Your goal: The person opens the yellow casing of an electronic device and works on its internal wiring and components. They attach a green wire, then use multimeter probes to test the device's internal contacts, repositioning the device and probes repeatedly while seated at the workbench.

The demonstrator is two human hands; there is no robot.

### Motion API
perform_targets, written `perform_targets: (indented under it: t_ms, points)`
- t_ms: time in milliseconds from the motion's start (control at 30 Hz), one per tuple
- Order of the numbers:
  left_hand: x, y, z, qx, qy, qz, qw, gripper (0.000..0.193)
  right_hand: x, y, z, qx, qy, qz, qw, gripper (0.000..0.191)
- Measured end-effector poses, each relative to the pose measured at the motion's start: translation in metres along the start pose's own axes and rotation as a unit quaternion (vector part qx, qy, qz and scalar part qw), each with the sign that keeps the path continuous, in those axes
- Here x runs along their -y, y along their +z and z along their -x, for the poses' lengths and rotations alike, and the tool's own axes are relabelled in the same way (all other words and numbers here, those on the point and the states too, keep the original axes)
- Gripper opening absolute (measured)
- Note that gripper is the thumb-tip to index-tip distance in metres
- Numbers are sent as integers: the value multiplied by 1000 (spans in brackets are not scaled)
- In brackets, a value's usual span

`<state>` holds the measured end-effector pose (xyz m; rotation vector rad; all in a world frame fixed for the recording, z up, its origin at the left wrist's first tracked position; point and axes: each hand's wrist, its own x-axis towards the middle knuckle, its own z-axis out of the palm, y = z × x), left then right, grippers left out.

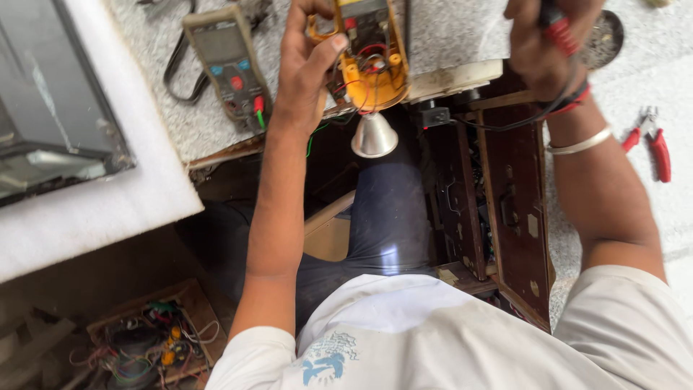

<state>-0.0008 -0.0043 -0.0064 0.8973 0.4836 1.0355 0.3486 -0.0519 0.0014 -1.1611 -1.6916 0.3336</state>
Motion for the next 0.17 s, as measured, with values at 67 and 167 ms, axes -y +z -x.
perform_targets:
  t_ms: [67, 167]
  points:
    - [-1, 1, 0, 0, 12, -23, 1000, 38, -3, 3, 3, 17, -25, 23, 999, 18]
    - [-4, 3, 1, -6, 16, -20, 1000, 38, -21, 14, -2, 47, -22, 89, 995, 19]
